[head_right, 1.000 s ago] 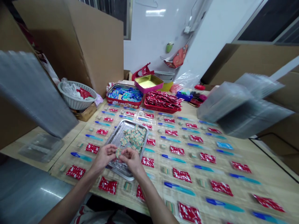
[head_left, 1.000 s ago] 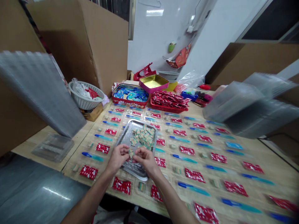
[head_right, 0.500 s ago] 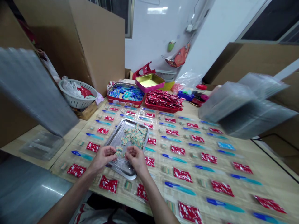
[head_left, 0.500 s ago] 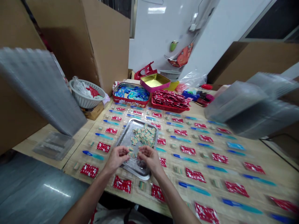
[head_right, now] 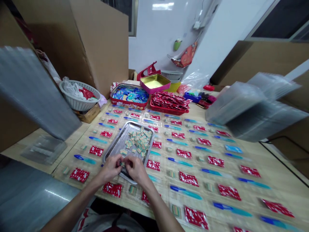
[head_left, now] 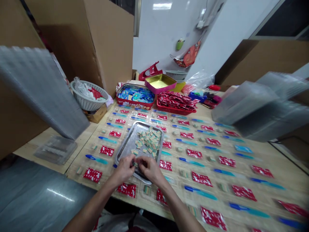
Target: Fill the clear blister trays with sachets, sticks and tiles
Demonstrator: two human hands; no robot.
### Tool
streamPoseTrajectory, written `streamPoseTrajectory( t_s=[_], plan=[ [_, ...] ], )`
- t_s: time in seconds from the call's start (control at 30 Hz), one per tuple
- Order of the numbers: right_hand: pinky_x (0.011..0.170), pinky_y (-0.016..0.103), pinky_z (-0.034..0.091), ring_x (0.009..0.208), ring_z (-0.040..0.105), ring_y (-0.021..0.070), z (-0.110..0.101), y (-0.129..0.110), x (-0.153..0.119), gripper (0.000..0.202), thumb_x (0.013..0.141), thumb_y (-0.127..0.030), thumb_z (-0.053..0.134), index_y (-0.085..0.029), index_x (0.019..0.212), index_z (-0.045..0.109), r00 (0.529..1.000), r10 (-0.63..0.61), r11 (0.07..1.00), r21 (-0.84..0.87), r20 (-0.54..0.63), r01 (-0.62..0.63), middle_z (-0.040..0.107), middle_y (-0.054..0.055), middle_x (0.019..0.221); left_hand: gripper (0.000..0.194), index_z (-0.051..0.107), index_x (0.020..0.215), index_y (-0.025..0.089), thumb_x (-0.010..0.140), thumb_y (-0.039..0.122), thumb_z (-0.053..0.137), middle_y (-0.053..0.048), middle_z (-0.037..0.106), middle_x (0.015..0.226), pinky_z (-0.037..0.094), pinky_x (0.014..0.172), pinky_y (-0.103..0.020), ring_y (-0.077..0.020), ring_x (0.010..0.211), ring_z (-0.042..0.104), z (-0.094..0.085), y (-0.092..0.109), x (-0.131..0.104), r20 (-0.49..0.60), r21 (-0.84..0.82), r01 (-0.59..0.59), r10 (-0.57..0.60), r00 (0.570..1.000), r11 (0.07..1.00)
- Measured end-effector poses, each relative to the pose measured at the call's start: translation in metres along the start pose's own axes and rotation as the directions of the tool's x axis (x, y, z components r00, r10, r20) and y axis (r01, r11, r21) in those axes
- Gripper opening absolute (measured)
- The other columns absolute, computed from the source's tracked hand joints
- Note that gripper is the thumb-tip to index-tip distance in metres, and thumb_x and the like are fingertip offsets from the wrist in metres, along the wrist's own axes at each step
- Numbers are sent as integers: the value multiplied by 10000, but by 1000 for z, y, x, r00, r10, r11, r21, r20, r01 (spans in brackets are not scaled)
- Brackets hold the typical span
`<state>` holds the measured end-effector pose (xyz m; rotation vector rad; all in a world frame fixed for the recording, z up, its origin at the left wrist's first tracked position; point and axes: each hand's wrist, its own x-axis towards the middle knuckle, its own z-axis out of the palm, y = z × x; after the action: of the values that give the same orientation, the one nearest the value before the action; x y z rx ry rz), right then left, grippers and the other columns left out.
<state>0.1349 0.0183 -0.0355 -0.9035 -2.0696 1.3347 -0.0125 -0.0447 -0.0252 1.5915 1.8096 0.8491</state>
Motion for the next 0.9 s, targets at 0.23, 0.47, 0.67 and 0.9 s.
streamPoseTrajectory(
  t_s=[0.23, 0.47, 0.67, 0.9],
  plan=[
    [603, 258, 376, 652, 520, 157, 2, -1, -4, 268, 647, -136, 636, -213, 904, 627, 999, -46, 991, -122, 10, 47, 599, -12, 723, 262, 570, 830, 192, 608, 63, 521, 54, 495, 585, 320, 565, -240, -132, 565, 490, -3, -1, 3, 52, 4, 2, -2, 999, 1000],
    [624, 271, 397, 664, 531, 165, 11, 1, -2, 302, 616, -46, 553, -217, 863, 595, 999, -6, 998, -69, -44, 3, 596, -14, 734, 357, 568, 884, 202, 569, 41, 510, 49, 553, 642, 355, 549, -231, -121, 559, 516, -6, -2, 3, 70, -137, 0, 10, 997, 991],
    [650, 276, 388, 660, 517, 164, 11, -3, -6, 361, 604, -17, 520, -222, 886, 611, 996, -93, 993, -79, -15, 92, 589, -12, 725, 321, 590, 893, 200, 608, 65, 529, 5, 601, 717, 361, 598, -253, -154, 642, 542, -11, 1, -3, 68, -7, -51, 51, 996, 999],
    [611, 254, 359, 643, 497, 157, 12, -7, -9, 318, 614, -30, 489, -212, 853, 593, 995, -98, 989, -108, -6, 97, 548, -18, 677, 117, 552, 656, 185, 616, 75, 547, 3, 572, 628, 322, 579, -251, -154, 613, 524, -14, 3, -3, 72, 98, -49, 42, 996, 994]
  ],
)
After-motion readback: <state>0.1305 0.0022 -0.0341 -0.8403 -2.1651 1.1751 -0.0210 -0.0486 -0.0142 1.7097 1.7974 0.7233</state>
